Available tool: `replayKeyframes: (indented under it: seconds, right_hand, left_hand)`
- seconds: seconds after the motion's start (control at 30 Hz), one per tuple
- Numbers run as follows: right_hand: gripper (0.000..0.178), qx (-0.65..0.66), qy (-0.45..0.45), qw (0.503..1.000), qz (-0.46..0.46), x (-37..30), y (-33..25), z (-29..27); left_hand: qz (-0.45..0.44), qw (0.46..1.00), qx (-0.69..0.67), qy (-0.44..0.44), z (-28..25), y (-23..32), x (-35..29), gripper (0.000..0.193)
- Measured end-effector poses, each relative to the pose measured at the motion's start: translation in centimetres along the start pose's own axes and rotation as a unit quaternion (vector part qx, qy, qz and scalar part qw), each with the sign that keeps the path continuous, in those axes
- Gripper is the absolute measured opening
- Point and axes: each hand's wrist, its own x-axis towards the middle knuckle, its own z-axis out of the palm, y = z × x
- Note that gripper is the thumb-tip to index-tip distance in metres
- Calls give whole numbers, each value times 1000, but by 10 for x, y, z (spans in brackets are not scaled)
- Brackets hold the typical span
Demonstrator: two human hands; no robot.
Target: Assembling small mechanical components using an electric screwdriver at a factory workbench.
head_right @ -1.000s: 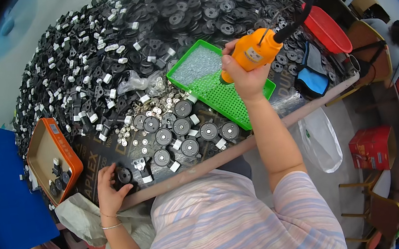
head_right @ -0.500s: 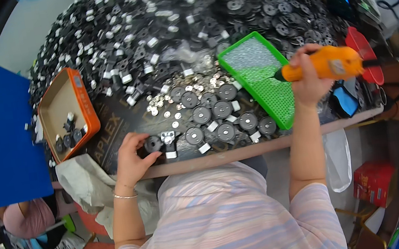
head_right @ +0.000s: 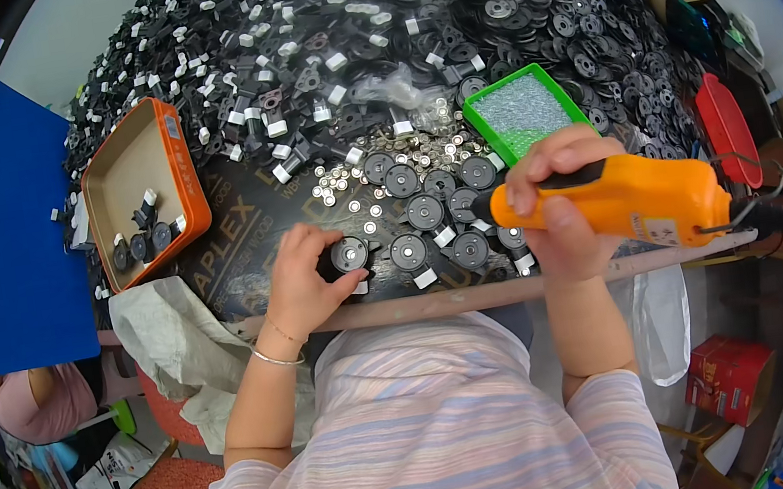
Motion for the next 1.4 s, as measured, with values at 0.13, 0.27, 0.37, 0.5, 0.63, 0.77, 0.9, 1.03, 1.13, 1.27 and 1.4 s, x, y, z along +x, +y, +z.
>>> replayKeyframes:
  seconds: [0.13, 0.27, 0.37, 0.5, 0.63, 0.77, 0.9, 1.03, 1.13, 1.27, 1.4]
  right_hand:
    - [30, 0, -27, 999, 35, -2, 8, 20]
    - [30, 27, -48, 997, 62, -4, 19, 37]
    - [29, 12, -60, 996, 69, -6, 28, 46]
    - [26, 2, -83, 995, 62, -6, 42, 55]
    - [26, -5, -112, 991, 71, -6, 48, 59]
    - [26, -2, -111, 991, 69, -7, 55, 65]
    - [25, -45, -127, 988, 71, -7, 62, 68]
    - [25, -74, -157, 983, 62, -6, 66, 66]
    - [25, -38, -157, 978, 130, -6, 64, 70]
    - [23, -51, -202, 969, 135, -5, 66, 75]
    - [22, -2, -168, 975, 148, -6, 70, 75]
  left_hand:
    - [-11, 999, 30, 5, 4, 3, -1, 42]
    - [0, 999, 42, 8, 4, 4, -3, 43]
    - [9, 999, 30, 14, 2, 5, -2, 45]
    - [20, 1000, -12, 18, 2, 4, -2, 50]
    - [21, 1000, -12, -1, 6, -7, -4, 49]
    - [18, 999, -44, 12, 11, -12, -4, 45]
    - [-16, 993, -111, 22, 21, -13, -5, 46]
    - [-37, 991, -129, 26, 29, -9, -7, 47]
    - [-44, 990, -128, 35, 32, -8, -8, 47]
    - [-31, 990, -127, 53, 34, -11, -9, 47]
    - [-41, 990, -130, 44, 36, -12, -10, 46]
